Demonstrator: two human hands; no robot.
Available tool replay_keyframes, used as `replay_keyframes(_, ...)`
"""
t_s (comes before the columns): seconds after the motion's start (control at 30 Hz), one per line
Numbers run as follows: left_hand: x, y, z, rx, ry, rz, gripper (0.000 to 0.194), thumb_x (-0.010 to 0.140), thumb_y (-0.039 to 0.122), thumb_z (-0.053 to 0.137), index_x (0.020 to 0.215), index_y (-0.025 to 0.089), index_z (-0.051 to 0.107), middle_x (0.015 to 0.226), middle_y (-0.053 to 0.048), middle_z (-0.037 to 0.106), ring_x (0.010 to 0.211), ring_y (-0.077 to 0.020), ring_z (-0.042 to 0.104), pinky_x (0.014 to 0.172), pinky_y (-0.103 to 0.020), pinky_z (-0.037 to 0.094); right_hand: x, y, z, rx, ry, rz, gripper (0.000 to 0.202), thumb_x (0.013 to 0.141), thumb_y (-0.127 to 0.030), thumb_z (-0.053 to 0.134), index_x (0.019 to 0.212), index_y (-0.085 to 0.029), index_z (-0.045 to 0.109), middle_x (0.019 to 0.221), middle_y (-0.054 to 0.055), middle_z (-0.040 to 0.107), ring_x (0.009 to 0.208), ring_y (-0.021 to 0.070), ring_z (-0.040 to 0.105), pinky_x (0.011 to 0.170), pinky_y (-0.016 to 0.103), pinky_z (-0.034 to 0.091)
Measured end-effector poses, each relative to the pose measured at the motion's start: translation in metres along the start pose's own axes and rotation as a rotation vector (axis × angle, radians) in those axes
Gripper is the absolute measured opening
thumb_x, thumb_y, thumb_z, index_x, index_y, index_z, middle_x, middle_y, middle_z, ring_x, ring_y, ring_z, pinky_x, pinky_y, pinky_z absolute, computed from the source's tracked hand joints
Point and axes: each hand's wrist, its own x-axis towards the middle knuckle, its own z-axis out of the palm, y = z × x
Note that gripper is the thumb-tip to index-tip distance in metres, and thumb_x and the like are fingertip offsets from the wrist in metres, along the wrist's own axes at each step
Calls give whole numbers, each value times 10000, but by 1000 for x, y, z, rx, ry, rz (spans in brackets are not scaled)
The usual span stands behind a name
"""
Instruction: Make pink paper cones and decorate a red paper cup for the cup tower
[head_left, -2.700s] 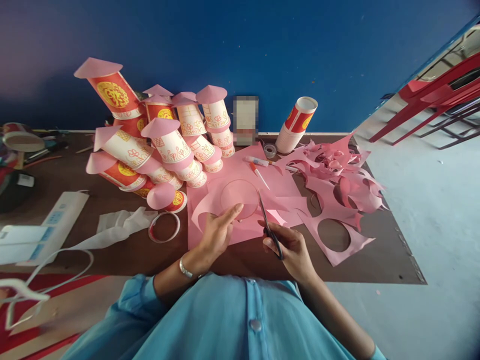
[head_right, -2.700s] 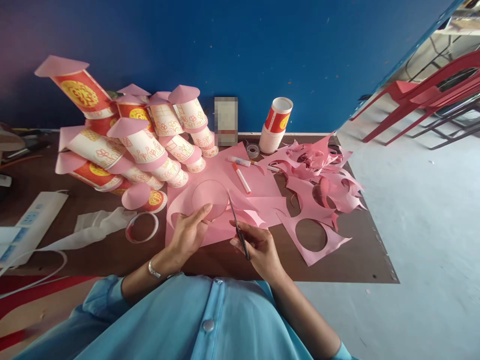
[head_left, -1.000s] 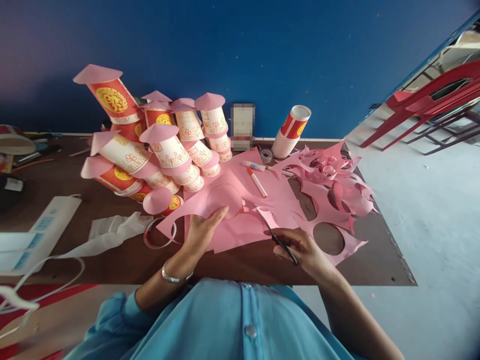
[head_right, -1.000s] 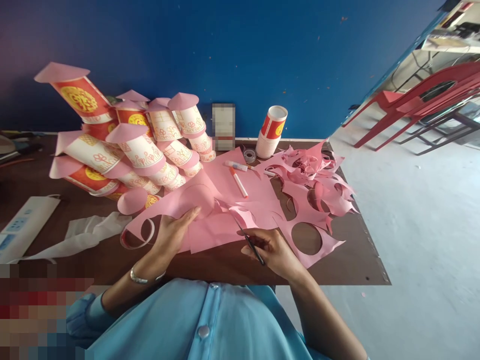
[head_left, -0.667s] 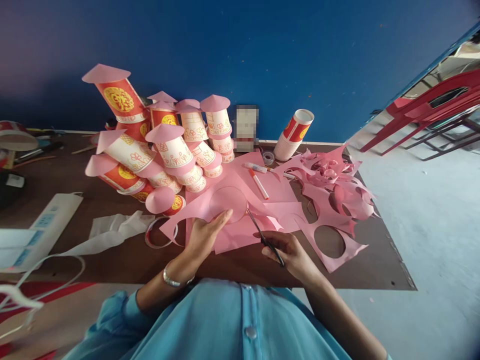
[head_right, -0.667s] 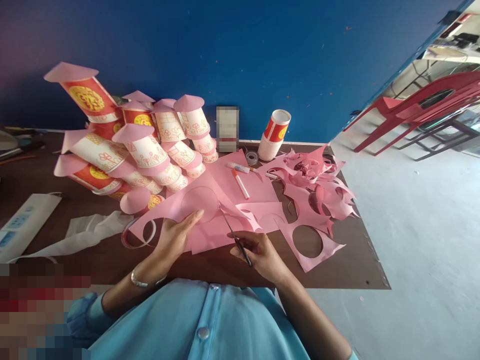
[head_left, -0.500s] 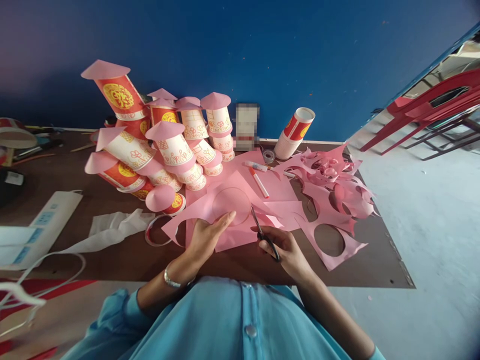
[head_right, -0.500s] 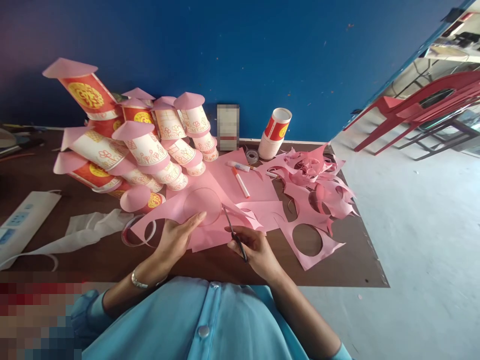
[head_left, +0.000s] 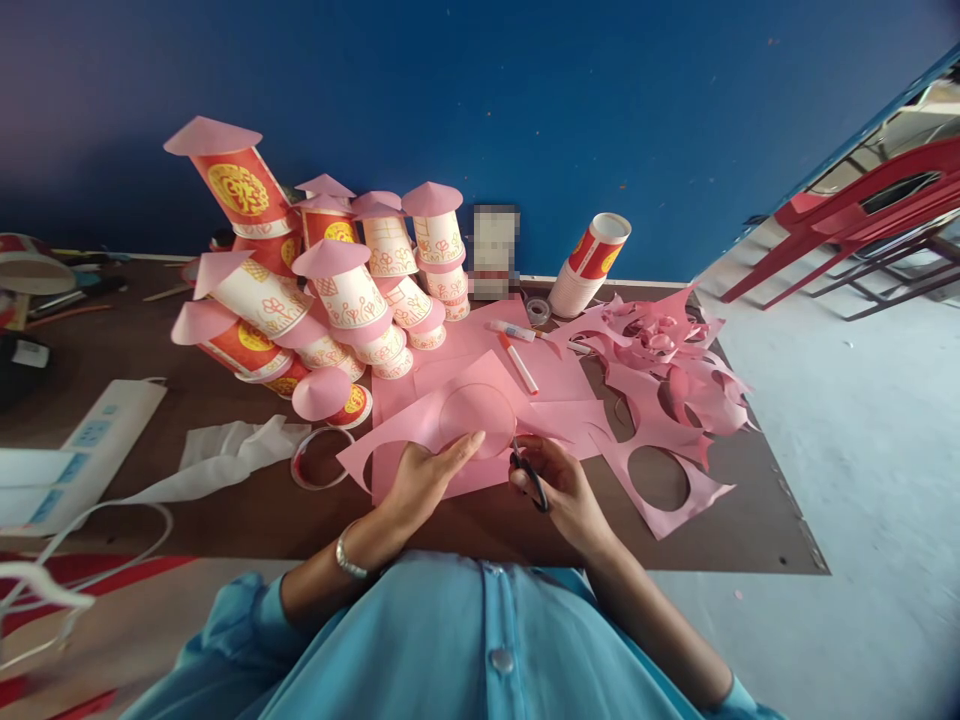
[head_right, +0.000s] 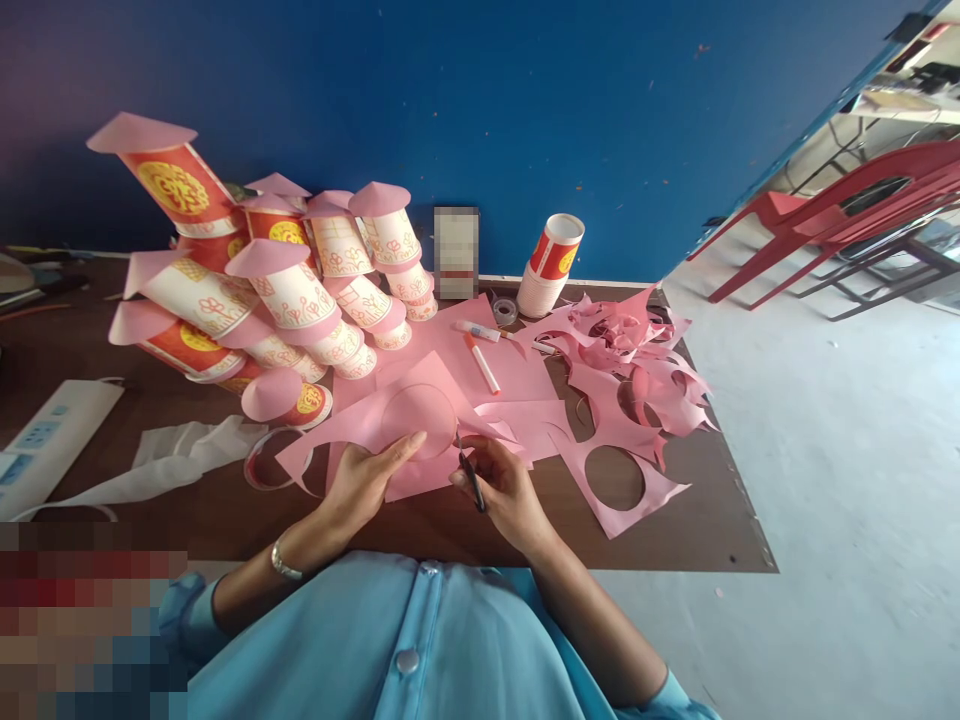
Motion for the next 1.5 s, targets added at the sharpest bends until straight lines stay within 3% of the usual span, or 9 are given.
replay_keyframes(0.17,6,-9,-3,-91,-43,37,142,671,219,852,785,144,814,933,-120,835,1177,-391,729,978,-472,639,-2,0,0,-4,0,-6,486,749,-574,856,1030,-209,699,699,-17,606,595,116,526,524,239,406)
replay_keyframes(0.4,14,-25,-3,-104,-73,98,149,732,253,793,842,162,836,990,-76,835,1119,-338,763,975,-413,647,-4,-3,1,-29,15,-17,500,749,-594,841,1041,-209,711,705,-15,598,607,116,508,544,248,408)
replay_keyframes(0.63,18,-23,-20,197,-27,358,227,797,246,693,956,171,837,1049,-114,828,1012,-318,798,895,-392,669,-12,-7,-2,-91,-26,67,523,738,-571,855,1071,-186,733,740,-4,603,643,119,533,589,253,443)
replay_keyframes(0.73,23,-26,-25,233,-9,403,254,827,279,671,1010,195,827,1068,-110,826,1033,-328,792,878,-399,670,-18,-5,-7,-126,-41,66,534,774,-582,823,1110,-177,736,763,13,622,670,131,559,609,256,466)
replay_keyframes(0.93,21,-21,-21,56,43,294,232,798,270,721,991,179,813,1105,-124,818,1201,-351,727,977,-411,639,-25,0,-13,-199,-95,53,526,791,-597,811,1094,-169,768,779,26,625,669,130,538,598,251,458)
replay_keyframes(1.23,10,-16,-11,-142,78,101,142,729,141,765,860,181,803,960,-80,839,1214,-331,718,1011,-404,618,-23,-15,-7,-185,-38,-36,471,802,-548,822,1095,-185,761,778,30,642,670,139,559,597,254,471)
replay_keyframes(1.5,2,-11,-11,-186,53,88,133,710,167,791,842,154,790,996,-125,831,1219,-354,712,1012,-438,627,-12,-24,1,-211,-40,-136,397,836,-492,799,1097,-194,765,794,20,653,672,127,565,611,246,466)
